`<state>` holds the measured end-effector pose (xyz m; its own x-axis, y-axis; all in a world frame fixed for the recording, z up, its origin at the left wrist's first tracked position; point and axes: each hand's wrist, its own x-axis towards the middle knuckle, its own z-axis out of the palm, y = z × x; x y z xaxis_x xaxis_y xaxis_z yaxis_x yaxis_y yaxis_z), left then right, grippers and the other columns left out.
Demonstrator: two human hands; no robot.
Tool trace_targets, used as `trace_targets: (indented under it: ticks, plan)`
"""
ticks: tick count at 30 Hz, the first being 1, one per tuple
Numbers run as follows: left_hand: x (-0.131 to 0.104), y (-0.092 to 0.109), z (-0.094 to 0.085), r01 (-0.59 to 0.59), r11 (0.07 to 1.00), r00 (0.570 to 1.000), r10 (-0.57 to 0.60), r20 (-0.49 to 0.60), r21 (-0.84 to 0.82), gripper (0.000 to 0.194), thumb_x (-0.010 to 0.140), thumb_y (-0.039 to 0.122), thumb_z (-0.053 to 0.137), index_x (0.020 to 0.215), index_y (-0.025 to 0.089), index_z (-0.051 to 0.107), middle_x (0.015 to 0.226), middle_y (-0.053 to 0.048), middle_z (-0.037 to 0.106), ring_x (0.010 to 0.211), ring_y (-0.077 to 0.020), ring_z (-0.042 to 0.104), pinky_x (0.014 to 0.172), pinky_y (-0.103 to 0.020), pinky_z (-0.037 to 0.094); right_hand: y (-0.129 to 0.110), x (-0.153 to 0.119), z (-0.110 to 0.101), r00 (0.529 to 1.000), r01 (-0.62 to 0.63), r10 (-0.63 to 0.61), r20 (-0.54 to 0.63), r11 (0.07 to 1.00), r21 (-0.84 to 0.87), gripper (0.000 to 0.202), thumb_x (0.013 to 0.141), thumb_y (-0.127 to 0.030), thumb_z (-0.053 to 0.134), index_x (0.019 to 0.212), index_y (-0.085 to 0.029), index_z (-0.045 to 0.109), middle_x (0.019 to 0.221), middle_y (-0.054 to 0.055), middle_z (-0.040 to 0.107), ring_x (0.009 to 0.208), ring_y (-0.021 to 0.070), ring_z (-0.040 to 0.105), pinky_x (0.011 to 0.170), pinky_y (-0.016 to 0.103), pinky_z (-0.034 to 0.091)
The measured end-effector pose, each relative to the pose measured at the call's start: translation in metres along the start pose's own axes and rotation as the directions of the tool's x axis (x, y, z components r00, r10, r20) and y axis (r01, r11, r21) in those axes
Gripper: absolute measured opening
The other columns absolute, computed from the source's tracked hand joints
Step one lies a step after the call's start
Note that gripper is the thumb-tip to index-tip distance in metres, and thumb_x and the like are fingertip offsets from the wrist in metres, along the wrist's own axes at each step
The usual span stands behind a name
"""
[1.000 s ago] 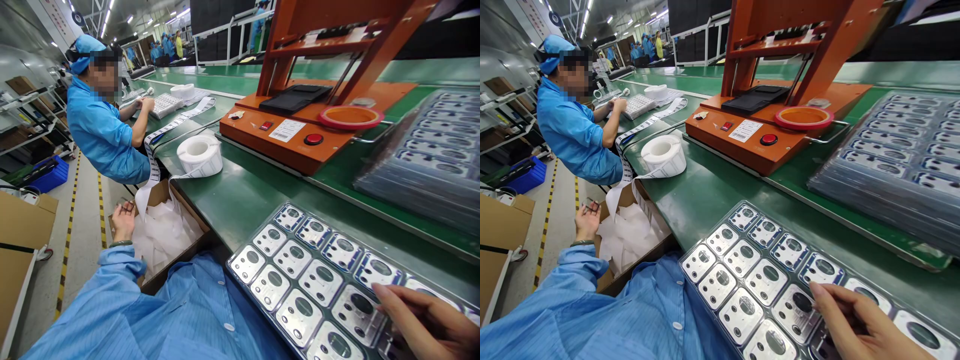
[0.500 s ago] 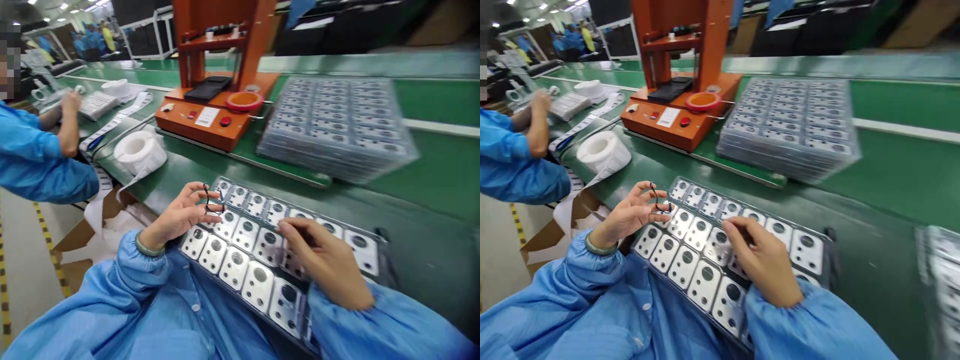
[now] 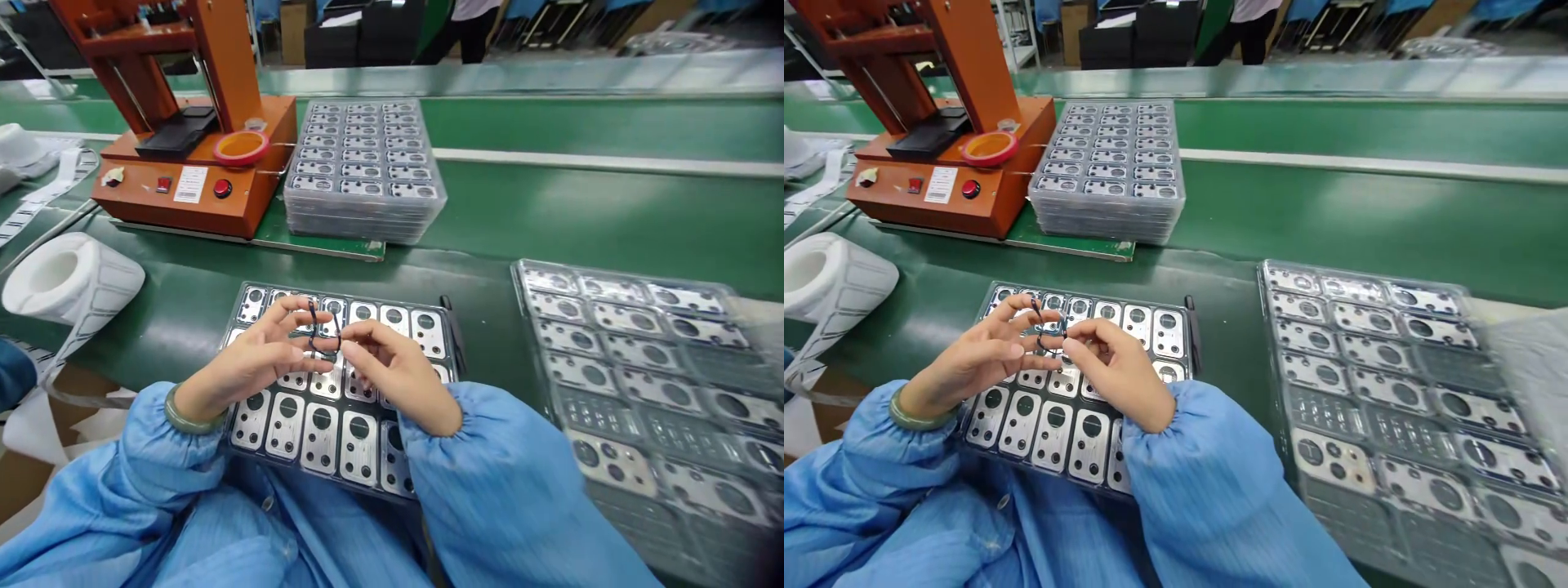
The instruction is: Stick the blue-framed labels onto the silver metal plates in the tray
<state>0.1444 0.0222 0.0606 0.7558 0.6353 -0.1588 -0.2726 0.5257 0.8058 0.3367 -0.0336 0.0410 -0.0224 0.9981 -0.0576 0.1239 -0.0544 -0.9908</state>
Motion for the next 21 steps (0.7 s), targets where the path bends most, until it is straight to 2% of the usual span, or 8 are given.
trace_targets:
  ticks: [5,9,11,13,15,17,19,21]
  plan:
    - [0.001,-0.004,-0.004,0.0,1.0,1.0,0.0,0.008,0.004,0.044,0.078,0.005,0.057,0.112,0.031,0.049,0.125,-0.002,0.049,0.103,-0.0198,0.06,0.093,-0.047,0.049,0.004,0.001,0.005,1.0,0.021,-0.021,-0.01,1.0,0.021,0.019,0.079,-0.037,0.063,0.084,-0.019,0.06,0.071,-0.001,0.056,0.056,0.0099,0.048,0.051,0.025,0.042]
    - [0.0,-0.008,-0.007,-0.025,0.998,0.999,0.024,0.03,0.058,0.046,0.078,0.005,0.057,0.113,0.032,0.049,0.127,-0.001,0.048,0.105,-0.0194,0.059,0.096,-0.049,0.048,0.007,0.002,0.007,0.983,0.167,-0.17,-0.073,0.985,-0.042,0.012,0.081,-0.031,0.063,0.077,-0.02,0.06,0.074,0.001,0.056,0.065,0.0125,0.051,0.056,0.026,0.042]
    - [-0.001,-0.009,-0.009,-0.06,0.987,0.998,0.057,0.024,0.147,0.044,0.079,0.007,0.058,0.114,0.033,0.049,0.129,-0.001,0.048,0.114,-0.0217,0.056,0.1,-0.049,0.045,0.008,0.002,0.007,0.965,0.231,-0.241,-0.105,0.968,-0.096,0.01,0.081,-0.028,0.063,0.076,-0.02,0.061,0.074,0.001,0.055,0.068,0.0131,0.052,0.058,0.026,0.041]
    - [-0.003,-0.009,-0.012,-0.098,0.941,0.993,0.115,-0.034,0.325,0.039,0.082,0.01,0.057,0.114,0.031,0.049,0.129,-0.003,0.049,0.122,-0.0226,0.05,0.105,-0.048,0.041,0.009,0.001,0.007,0.956,0.246,-0.261,-0.133,0.962,-0.116,0.009,0.082,-0.027,0.062,0.075,-0.02,0.061,0.073,0.001,0.055,0.067,0.013,0.051,0.058,0.027,0.042]
    - [-0.005,-0.008,-0.016,-0.111,0.816,0.97,0.212,-0.116,0.567,0.035,0.085,0.013,0.054,0.117,0.028,0.05,0.128,-0.005,0.05,0.123,-0.022,0.049,0.107,-0.047,0.04,0.009,0.001,0.006,0.959,0.216,-0.232,-0.16,0.97,-0.108,0.01,0.081,-0.028,0.063,0.075,-0.02,0.062,0.073,0.001,0.056,0.067,0.013,0.052,0.058,0.027,0.042]
    - [-0.009,-0.004,-0.019,-0.11,0.606,0.924,0.355,-0.144,0.788,0.033,0.086,0.014,0.052,0.117,0.026,0.052,0.125,-0.007,0.053,0.12,-0.0213,0.051,0.105,-0.044,0.041,0.008,0.002,0.005,0.967,0.17,-0.186,-0.175,0.98,-0.1,0.012,0.08,-0.03,0.064,0.074,-0.019,0.062,0.074,0.001,0.057,0.067,0.0132,0.053,0.058,0.027,0.044]
    - [-0.012,-0.001,-0.02,-0.107,0.393,0.87,0.482,-0.105,0.913,0.03,0.086,0.014,0.052,0.113,0.023,0.057,0.12,-0.007,0.056,0.117,-0.0209,0.052,0.102,-0.041,0.044,0.008,0.002,0.006,0.973,0.137,-0.153,-0.174,0.985,-0.102,0.013,0.079,-0.031,0.064,0.074,-0.019,0.064,0.074,0.002,0.058,0.068,0.0135,0.054,0.059,0.027,0.044]
    - [-0.015,0.002,-0.018,-0.105,0.295,0.833,0.547,-0.078,0.95,0.027,0.085,0.014,0.052,0.11,0.021,0.059,0.115,-0.007,0.058,0.112,-0.0201,0.055,0.099,-0.038,0.047,0.007,0.002,0.007,0.979,0.118,-0.133,-0.156,0.988,-0.101,0.014,0.079,-0.032,0.064,0.075,-0.019,0.065,0.075,0.002,0.06,0.068,0.0136,0.054,0.06,0.027,0.045]
